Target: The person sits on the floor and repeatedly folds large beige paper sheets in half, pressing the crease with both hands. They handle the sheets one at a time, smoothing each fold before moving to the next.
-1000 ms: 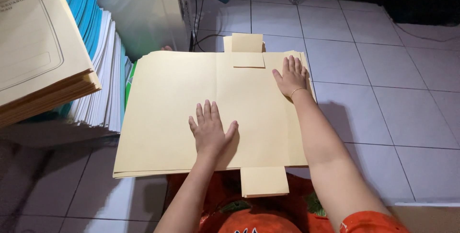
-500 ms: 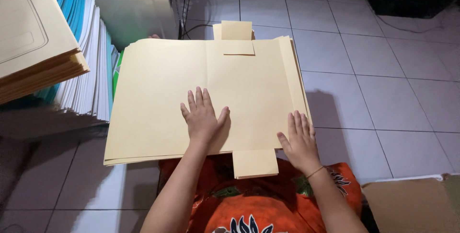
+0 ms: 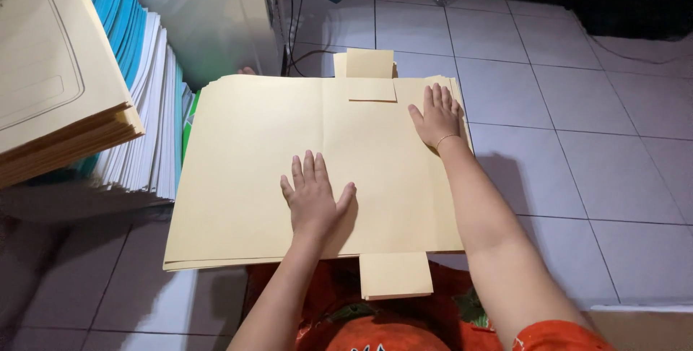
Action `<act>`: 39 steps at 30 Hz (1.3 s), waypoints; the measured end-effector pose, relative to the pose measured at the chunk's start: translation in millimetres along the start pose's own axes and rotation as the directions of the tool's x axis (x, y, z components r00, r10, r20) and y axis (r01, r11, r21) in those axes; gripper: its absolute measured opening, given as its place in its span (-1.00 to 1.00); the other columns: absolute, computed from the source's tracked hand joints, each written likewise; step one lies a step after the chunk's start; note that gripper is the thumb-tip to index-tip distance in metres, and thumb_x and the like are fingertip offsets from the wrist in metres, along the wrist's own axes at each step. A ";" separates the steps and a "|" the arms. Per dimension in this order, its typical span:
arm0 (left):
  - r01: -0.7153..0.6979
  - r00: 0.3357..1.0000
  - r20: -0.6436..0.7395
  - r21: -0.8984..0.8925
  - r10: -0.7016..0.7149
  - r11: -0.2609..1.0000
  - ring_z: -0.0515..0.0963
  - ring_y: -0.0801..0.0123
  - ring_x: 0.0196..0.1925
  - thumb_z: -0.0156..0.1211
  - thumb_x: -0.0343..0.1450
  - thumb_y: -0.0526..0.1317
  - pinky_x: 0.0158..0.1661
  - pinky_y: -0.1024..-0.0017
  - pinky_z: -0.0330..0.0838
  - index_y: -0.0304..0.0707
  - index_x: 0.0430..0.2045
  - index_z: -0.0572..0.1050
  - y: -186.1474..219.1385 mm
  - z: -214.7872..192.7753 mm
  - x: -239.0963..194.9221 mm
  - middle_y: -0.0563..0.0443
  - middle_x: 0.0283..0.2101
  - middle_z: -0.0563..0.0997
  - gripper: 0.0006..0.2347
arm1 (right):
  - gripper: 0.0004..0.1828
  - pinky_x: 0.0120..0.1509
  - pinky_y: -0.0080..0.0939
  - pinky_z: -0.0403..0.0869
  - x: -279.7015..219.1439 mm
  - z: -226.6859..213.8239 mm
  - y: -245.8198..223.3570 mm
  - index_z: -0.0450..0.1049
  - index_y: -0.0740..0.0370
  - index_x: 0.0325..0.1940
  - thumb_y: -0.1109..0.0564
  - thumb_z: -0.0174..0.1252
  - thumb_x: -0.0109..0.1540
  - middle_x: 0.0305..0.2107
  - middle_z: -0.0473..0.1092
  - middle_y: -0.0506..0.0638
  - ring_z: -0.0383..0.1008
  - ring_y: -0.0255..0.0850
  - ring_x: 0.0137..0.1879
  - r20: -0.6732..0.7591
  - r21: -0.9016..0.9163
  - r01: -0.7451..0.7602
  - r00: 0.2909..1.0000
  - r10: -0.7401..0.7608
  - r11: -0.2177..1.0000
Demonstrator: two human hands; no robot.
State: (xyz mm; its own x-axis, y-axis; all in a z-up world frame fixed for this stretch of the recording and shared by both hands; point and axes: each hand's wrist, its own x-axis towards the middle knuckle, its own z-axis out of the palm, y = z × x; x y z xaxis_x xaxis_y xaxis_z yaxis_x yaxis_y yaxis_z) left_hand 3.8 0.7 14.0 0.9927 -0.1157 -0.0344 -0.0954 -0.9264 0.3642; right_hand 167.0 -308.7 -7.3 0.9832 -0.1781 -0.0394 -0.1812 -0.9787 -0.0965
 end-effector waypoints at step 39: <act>-0.019 0.993 -0.117 0.011 0.020 1.000 -0.02 -0.05 0.57 -0.21 0.42 0.36 0.38 -0.28 -0.12 -0.25 0.42 0.15 -2.1 11.1 -12.9 -0.20 0.51 0.14 -0.22 | -0.19 0.59 0.25 -0.18 -330.7 -6.2 -91.4 -0.16 0.18 0.61 -0.31 -0.34 0.39 0.55 -0.19 0.17 -0.28 0.11 0.65 0.148 0.181 0.376 0.903 -0.403 0.909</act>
State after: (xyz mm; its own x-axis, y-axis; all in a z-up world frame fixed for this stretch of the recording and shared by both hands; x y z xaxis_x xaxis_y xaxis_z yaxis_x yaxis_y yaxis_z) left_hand -9.6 0.1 3.3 0.9924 -0.0915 0.0822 -0.1150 -0.9278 0.3550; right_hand -141.4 -161.0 20.7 0.9577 0.2490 -0.1441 0.2012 -0.9378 -0.2829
